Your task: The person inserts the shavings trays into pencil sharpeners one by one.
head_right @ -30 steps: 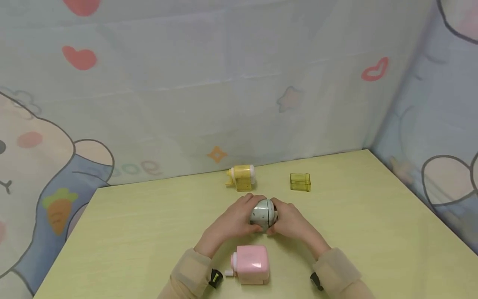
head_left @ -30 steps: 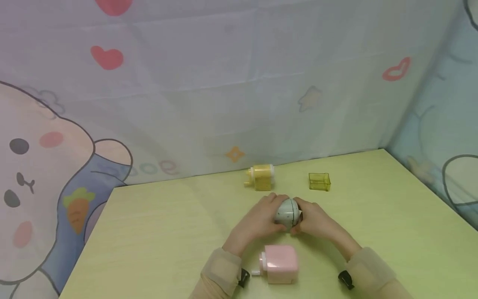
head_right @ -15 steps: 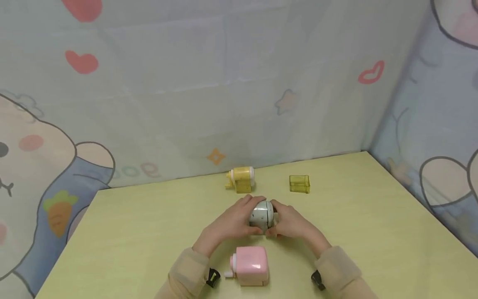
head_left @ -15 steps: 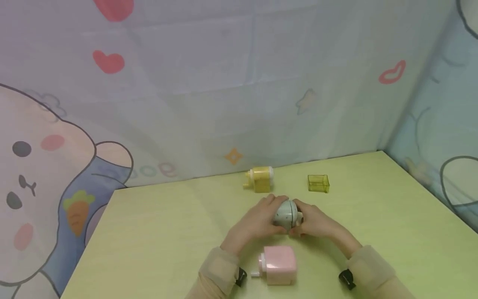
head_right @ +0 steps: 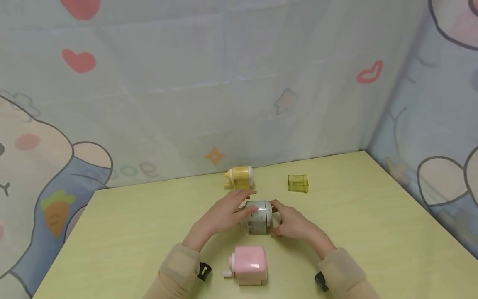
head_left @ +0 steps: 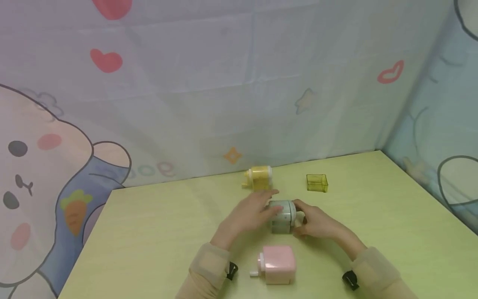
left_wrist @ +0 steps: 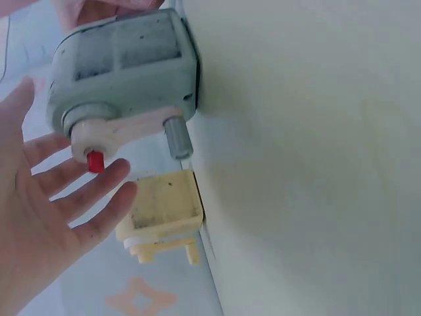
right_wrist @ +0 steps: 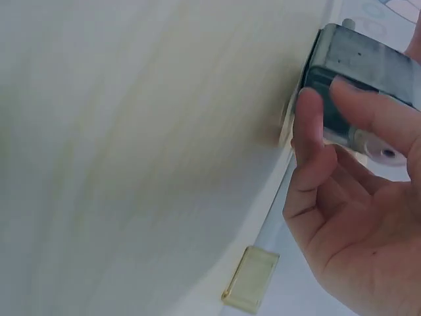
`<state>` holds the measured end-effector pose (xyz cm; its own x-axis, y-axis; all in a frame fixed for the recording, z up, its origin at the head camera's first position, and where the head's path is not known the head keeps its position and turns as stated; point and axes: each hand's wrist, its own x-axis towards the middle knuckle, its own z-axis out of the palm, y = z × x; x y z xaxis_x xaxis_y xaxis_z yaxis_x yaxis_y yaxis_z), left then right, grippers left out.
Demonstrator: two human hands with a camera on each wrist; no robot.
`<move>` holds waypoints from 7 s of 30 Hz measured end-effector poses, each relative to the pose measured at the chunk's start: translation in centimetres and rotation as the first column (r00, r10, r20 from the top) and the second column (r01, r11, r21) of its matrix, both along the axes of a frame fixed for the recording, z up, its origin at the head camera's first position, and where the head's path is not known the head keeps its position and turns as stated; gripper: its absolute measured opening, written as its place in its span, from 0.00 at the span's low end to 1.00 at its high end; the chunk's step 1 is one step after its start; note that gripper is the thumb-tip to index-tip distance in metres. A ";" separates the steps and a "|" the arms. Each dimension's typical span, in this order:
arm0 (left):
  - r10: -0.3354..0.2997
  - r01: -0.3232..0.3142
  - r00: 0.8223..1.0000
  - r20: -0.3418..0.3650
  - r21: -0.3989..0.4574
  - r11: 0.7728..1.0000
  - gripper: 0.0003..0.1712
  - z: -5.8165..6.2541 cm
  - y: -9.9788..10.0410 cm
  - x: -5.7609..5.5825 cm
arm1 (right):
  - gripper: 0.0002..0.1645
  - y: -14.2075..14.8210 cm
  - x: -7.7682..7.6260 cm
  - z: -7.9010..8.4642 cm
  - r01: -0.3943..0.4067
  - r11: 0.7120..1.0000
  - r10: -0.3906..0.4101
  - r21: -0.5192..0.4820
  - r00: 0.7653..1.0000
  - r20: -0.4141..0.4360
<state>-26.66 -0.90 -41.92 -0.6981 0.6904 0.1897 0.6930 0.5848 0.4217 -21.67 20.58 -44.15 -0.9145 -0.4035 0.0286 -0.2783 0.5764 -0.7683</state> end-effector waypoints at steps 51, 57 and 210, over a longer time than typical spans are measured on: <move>0.192 -0.189 0.974 -0.118 0.038 0.981 0.50 -0.5 -1.0 -7.2 | 0.44 5.2 -2.8 1.3 0.389 0.920 -0.368 0.040 0.895 -0.252; 0.191 -0.190 0.979 -0.067 0.023 0.982 0.54 -0.7 -0.8 -8.0 | 0.47 5.6 -3.3 1.1 0.395 0.917 -0.376 0.053 0.902 -0.213; -0.008 0.008 0.998 -0.063 -0.013 1.000 0.41 -2.7 0.9 -8.5 | 0.29 -0.8 -7.6 -0.9 0.293 0.930 -0.205 0.223 0.915 -0.347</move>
